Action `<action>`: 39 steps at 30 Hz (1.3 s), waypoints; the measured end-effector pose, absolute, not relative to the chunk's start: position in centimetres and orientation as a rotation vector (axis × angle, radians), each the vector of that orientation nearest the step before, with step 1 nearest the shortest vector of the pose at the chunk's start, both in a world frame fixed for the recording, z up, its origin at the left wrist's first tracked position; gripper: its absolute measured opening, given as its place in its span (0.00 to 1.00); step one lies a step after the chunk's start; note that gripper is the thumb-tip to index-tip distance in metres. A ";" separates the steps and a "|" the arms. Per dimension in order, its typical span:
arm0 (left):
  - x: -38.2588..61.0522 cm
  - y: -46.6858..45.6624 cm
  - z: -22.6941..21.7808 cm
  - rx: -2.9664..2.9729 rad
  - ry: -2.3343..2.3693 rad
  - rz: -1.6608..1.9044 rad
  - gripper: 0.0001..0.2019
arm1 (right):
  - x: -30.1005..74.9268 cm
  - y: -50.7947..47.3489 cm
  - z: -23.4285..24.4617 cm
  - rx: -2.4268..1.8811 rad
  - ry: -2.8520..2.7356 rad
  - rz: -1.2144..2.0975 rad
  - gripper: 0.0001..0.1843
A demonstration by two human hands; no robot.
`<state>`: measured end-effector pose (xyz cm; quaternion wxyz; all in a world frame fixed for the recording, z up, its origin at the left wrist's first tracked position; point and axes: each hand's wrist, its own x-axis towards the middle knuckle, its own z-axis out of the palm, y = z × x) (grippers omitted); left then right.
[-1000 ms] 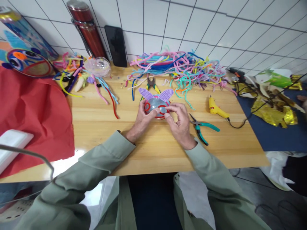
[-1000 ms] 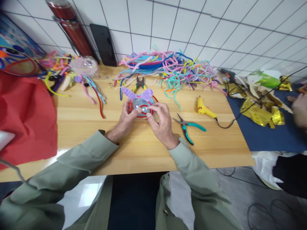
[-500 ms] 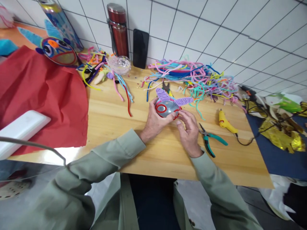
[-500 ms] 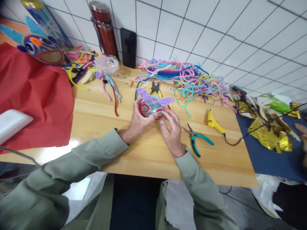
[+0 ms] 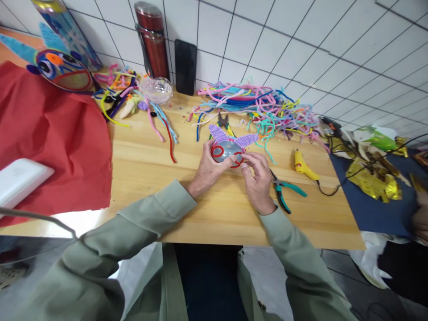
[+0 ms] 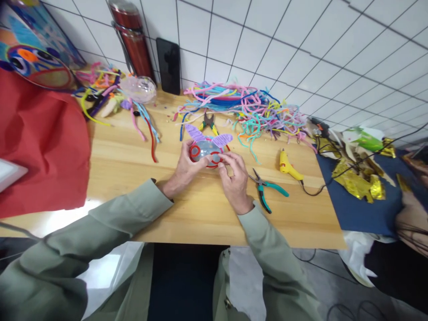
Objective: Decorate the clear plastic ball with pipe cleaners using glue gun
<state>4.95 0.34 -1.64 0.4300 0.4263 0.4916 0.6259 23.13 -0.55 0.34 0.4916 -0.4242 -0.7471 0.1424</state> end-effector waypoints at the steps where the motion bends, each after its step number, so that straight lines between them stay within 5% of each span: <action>1: 5.0 0.3 -1.7 1.064 1.239 1.562 0.40 | 23.1 -0.6 0.4 -1.035 -1.820 0.313 0.14; 39: 4.7 0.0 -2.1 1.126 1.270 1.524 0.42 | 22.6 -1.4 0.5 -0.992 -1.876 0.233 0.17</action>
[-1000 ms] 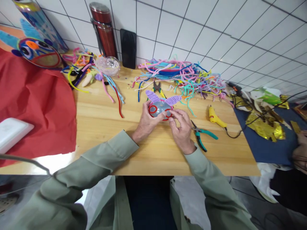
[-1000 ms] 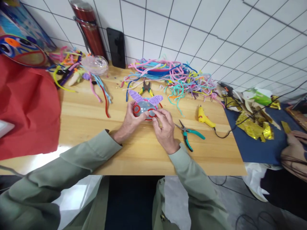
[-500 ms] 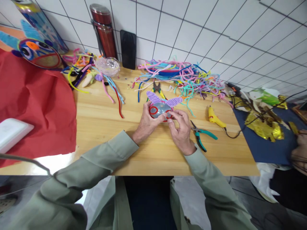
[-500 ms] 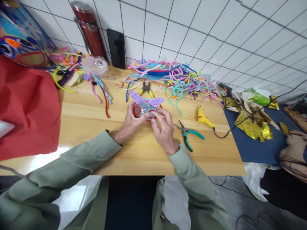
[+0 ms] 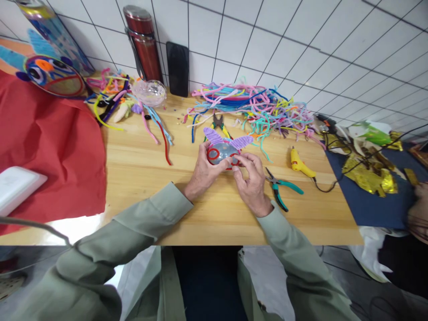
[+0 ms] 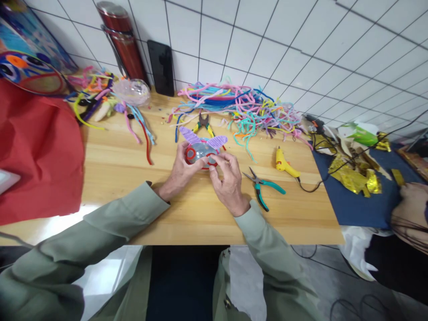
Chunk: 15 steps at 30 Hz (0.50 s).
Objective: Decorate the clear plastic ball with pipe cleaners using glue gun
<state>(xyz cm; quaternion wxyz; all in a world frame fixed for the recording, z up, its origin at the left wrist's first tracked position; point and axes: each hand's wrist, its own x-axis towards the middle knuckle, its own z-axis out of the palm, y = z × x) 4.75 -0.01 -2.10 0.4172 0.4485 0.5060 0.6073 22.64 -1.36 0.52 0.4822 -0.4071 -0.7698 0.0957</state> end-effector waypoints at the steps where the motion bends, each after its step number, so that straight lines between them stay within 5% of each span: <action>1: 4.7 0.0 -2.1 1.130 1.275 1.525 0.42 | 22.6 -1.4 0.5 -1.003 -1.878 0.239 0.17; 15: 4.5 0.1 -2.1 1.214 1.302 1.503 0.39 | 22.5 -1.2 0.3 -0.975 -1.892 0.120 0.15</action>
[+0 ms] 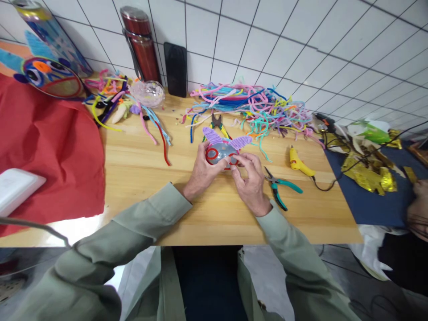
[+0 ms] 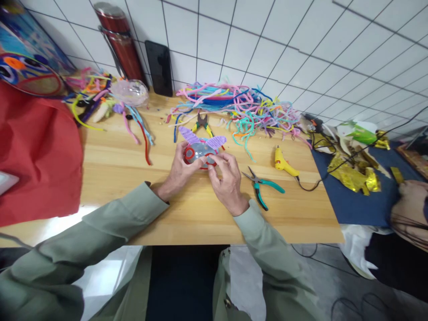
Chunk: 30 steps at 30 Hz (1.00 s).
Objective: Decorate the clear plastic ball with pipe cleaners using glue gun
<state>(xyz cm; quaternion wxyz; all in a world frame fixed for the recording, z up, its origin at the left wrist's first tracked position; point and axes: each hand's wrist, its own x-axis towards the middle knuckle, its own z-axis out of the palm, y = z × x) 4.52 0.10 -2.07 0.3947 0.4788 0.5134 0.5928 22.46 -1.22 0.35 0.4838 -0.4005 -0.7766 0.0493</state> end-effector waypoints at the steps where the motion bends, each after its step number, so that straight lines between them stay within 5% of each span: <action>1: 4.5 0.1 -2.1 1.226 1.298 1.504 0.38 | 22.5 -1.2 0.3 -0.968 -1.888 0.105 0.15; 30: 4.9 0.1 -2.2 1.166 1.233 1.581 0.38 | 22.3 -1.5 0.5 -1.023 -1.890 0.031 0.15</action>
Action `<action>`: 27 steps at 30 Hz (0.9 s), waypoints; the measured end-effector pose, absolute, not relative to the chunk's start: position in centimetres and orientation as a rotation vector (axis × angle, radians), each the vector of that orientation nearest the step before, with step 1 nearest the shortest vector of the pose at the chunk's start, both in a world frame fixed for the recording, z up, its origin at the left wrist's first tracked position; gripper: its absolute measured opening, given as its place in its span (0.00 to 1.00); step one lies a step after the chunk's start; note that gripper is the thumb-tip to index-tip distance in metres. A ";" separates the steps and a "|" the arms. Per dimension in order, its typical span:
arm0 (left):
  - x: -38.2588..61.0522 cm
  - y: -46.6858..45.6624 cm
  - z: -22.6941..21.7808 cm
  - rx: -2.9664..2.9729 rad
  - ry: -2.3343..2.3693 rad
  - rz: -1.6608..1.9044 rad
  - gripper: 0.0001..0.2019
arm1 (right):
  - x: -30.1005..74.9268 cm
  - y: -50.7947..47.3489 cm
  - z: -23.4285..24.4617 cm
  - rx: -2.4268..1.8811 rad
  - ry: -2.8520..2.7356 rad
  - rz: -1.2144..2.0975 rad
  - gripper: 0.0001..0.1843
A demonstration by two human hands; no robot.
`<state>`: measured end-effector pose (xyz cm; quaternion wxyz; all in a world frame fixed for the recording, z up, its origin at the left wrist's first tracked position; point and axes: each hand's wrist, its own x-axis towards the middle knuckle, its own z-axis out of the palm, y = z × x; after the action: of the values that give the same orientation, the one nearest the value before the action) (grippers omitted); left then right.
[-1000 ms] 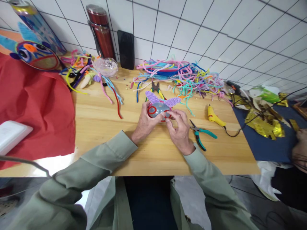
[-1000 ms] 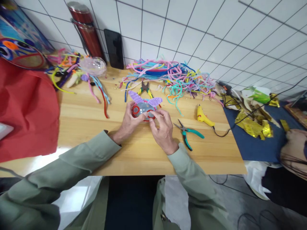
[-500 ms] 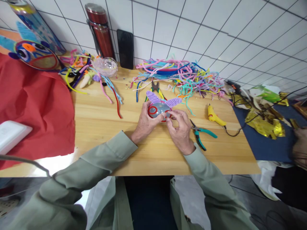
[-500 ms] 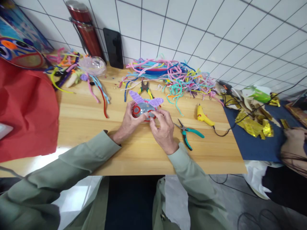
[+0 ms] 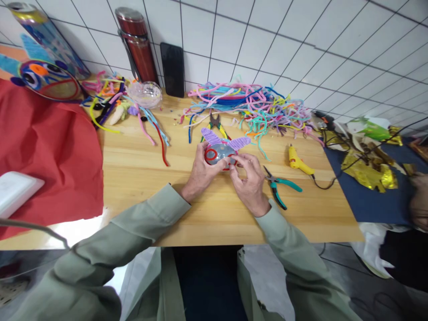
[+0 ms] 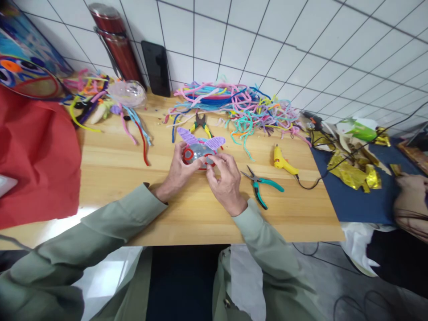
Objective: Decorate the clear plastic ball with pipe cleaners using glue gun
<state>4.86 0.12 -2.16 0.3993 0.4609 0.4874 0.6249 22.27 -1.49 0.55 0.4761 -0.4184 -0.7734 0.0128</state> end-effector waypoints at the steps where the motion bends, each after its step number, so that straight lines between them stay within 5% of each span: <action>1: 4.9 0.1 -2.2 1.161 1.239 1.579 0.38 | 22.2 -1.5 0.5 -1.016 -1.886 0.028 0.15; 27: 4.5 0.0 -1.7 1.143 1.255 1.517 0.37 | 22.5 -1.5 0.6 -1.039 -1.896 0.078 0.10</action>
<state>4.52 -0.01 -1.71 0.4193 0.4558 0.5004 0.6051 22.47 -1.47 0.58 0.4698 -0.4238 -0.7737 0.0319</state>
